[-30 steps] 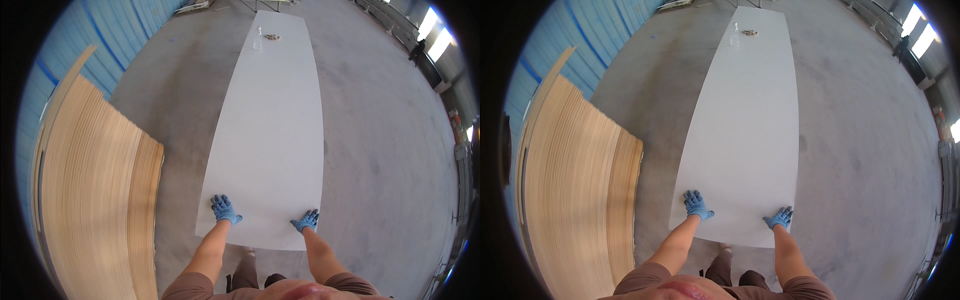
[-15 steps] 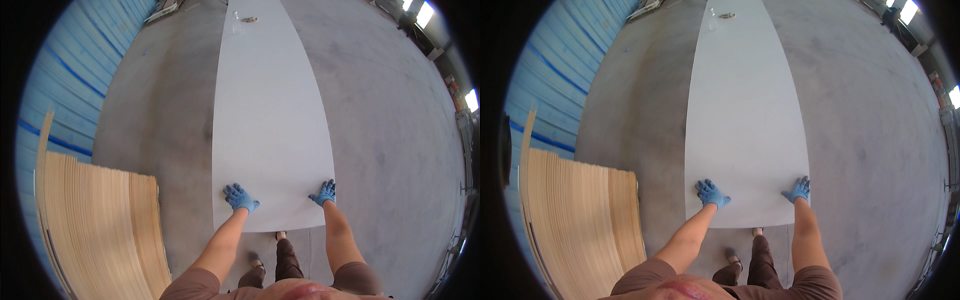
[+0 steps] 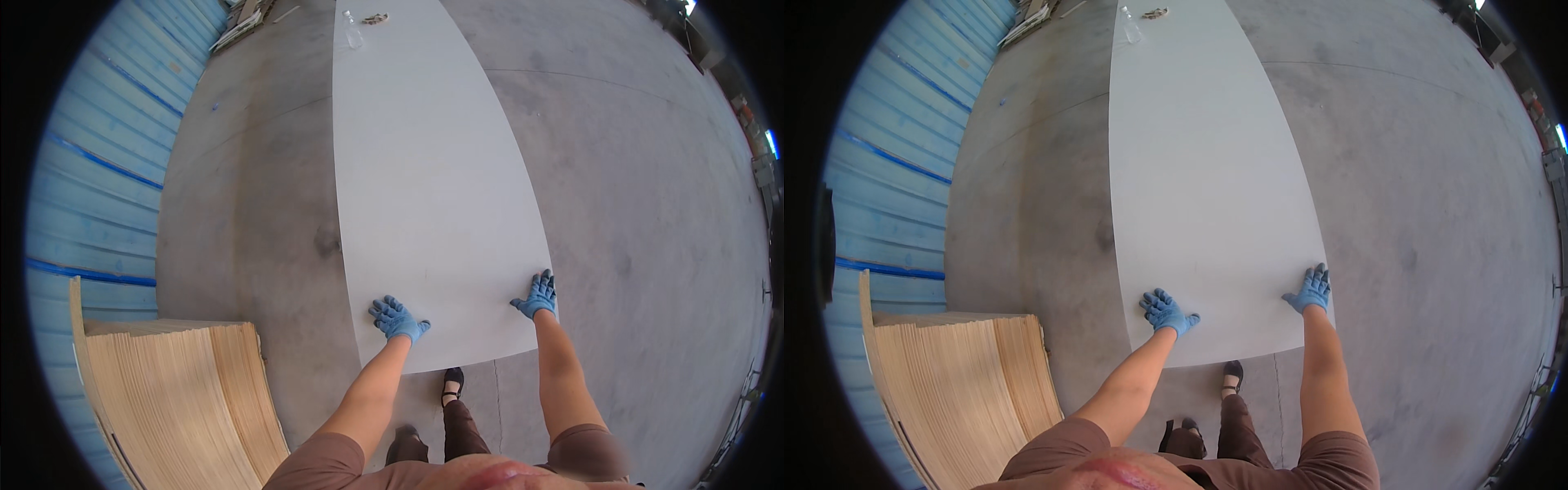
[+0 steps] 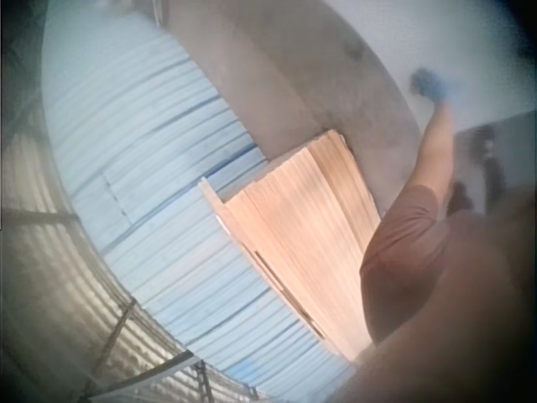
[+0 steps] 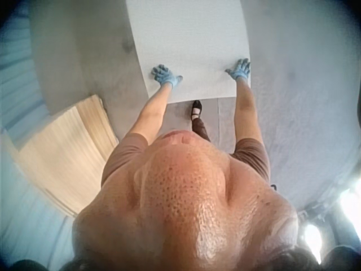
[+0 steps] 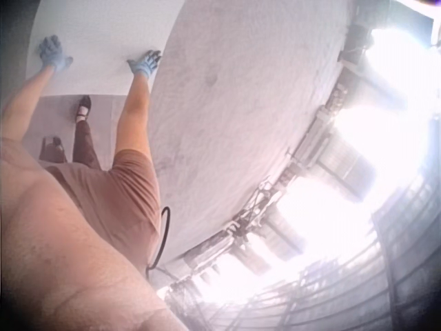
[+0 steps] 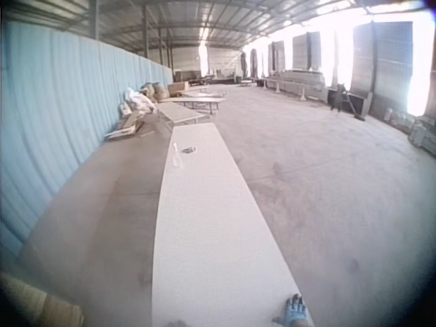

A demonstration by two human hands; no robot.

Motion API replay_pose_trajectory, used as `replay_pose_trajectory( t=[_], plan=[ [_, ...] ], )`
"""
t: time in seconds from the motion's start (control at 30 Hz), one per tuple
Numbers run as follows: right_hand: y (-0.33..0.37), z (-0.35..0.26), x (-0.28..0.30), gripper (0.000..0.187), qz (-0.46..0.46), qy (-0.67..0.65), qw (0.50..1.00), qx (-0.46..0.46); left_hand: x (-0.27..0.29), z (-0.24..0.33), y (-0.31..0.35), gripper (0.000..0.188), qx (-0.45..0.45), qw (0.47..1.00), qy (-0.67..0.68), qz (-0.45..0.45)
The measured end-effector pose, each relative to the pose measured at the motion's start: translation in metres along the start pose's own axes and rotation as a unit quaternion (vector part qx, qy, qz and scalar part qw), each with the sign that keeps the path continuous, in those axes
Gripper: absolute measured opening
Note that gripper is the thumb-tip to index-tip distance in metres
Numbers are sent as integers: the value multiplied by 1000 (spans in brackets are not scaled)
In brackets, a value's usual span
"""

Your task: The person wipes a large white panel with a cloth and a spray bottle, then lifts and moves the panel to a metal rack. The person repeats the process with another panel, wiping and repositioning it.

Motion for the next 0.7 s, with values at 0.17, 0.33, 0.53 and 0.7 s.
replay_pose_trajectory(
  t=[0.17,0.33,0.53,0.7],
  plan=[
    [7,14,3,117,13,13,998,-57,-1,19,15,145,-5,1000,-3,-4],
    [44,-14,29,100,105,-98,986,81,70,48,-15,149,16,1000,10,3],
    [182,107,106,91,106,-86,988,-66,152,121,-20,150,66,995,-16,-72],
    [338,268,141,84,-85,-285,913,-278,312,177,-46,129,-15,988,59,-142]
  ],
)
Point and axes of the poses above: each hand's wrist, its own y-axis away from the middle knuckle, its own x-axis out of the back of the hand, z = x × y, the point moved 8 cm from there along -y, towards the middle knuckle, and after that the axes turned 9 degrees about -z, right-handed, at the moved point
